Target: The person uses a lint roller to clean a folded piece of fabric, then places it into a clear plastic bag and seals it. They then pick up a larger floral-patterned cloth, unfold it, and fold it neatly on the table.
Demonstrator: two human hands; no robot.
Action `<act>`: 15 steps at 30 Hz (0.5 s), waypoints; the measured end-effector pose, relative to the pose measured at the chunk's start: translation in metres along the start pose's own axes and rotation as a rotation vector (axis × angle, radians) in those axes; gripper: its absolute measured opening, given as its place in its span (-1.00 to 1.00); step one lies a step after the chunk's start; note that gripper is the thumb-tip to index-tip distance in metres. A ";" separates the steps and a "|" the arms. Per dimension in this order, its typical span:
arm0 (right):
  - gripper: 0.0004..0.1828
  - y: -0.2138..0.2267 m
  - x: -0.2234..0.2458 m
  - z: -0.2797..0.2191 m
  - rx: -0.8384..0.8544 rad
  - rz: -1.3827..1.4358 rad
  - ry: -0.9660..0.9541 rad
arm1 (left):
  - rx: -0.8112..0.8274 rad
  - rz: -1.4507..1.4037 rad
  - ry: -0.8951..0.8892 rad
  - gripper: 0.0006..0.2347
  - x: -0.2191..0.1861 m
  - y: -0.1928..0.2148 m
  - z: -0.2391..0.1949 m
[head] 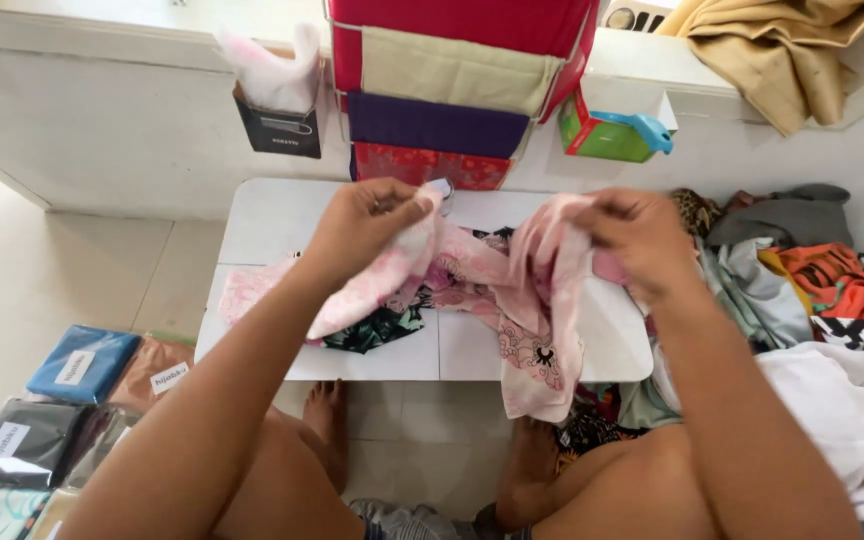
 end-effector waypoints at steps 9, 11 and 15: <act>-0.79 -0.059 -0.045 -0.012 0.161 0.063 -0.079 | 0.041 0.161 -0.036 -0.91 0.032 -0.025 0.003; -0.83 -0.074 -0.027 -0.024 0.157 0.124 -0.091 | 0.039 0.183 -0.032 -0.91 0.034 -0.032 0.003; -0.87 -0.091 -0.030 -0.029 0.176 0.196 -0.125 | 0.029 0.244 -0.030 -0.91 0.033 -0.047 -0.004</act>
Point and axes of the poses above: each hand's wrist, its own z-axis towards the middle knuckle, its own y-axis out of the back of the hand, x = y × z, the point moved 2 cm from there along z, towards the middle knuckle, and after that the axes turned 2 degrees about -x, right-handed, at the moved point
